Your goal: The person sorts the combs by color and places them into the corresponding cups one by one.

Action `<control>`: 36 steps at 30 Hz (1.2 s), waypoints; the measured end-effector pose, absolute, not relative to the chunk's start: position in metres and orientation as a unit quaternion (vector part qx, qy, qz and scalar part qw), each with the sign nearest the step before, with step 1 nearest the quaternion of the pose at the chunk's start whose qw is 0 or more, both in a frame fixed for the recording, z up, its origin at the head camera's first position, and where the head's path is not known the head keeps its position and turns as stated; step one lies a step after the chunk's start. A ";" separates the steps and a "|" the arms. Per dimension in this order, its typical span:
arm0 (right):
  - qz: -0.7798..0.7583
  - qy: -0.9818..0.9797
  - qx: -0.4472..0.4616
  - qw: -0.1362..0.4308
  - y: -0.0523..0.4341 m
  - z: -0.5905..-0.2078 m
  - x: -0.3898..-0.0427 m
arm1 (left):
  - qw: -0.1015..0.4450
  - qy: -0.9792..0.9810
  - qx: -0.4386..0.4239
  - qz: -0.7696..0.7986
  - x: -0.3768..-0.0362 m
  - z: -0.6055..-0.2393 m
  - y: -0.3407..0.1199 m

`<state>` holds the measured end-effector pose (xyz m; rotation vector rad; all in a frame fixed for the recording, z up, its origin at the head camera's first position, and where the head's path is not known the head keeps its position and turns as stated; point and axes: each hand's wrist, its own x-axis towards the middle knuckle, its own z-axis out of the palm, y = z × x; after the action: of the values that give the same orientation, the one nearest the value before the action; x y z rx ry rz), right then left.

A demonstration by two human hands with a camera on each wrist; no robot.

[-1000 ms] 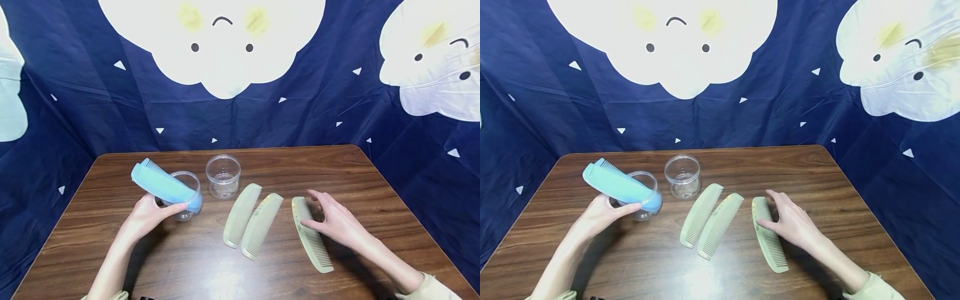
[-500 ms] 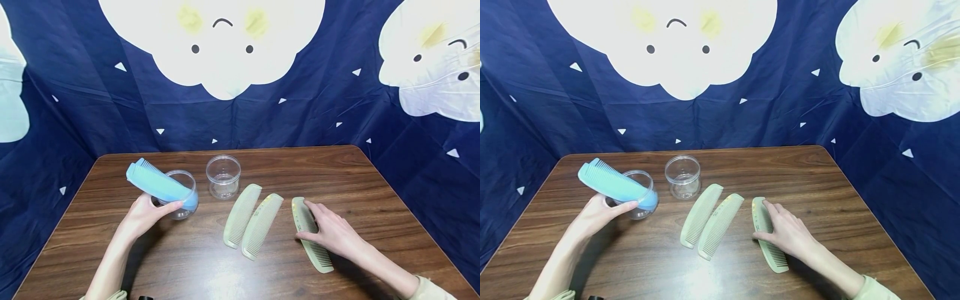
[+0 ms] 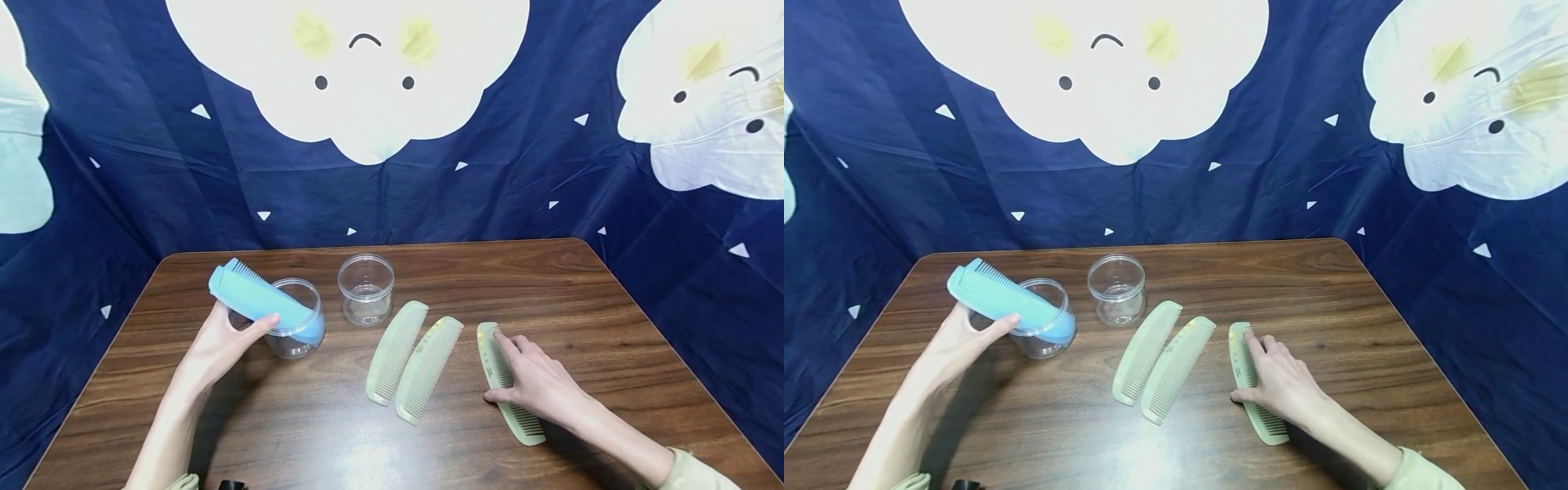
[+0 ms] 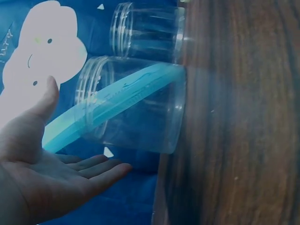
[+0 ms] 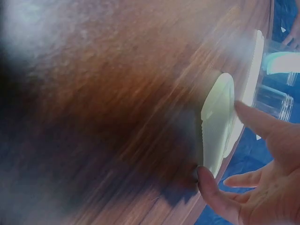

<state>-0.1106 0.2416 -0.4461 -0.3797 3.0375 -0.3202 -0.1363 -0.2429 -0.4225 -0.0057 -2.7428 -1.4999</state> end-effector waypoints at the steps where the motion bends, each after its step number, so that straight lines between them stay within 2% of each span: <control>1: -0.100 0.987 -0.125 0.034 0.241 -0.446 -0.110 | 0.013 -0.875 0.005 -0.484 -0.136 -0.421 -0.244; 15: -0.097 0.986 -0.126 0.053 0.239 -0.443 -0.113 | 0.113 -0.837 0.053 -0.532 -0.129 -0.402 -0.250; 28: -0.098 0.983 -0.131 0.086 0.239 -0.440 -0.122 | 0.223 -0.866 0.055 -0.443 -0.117 -0.384 -0.233; 36: -0.099 0.982 -0.133 0.094 0.240 -0.437 -0.123 | 0.293 -0.865 -0.005 -0.409 -0.121 -0.365 -0.211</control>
<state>-0.1233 0.2401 -0.4367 -0.3931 2.9122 -0.2942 -0.1206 -0.2111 -0.3650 -0.0135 -2.3033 -1.0885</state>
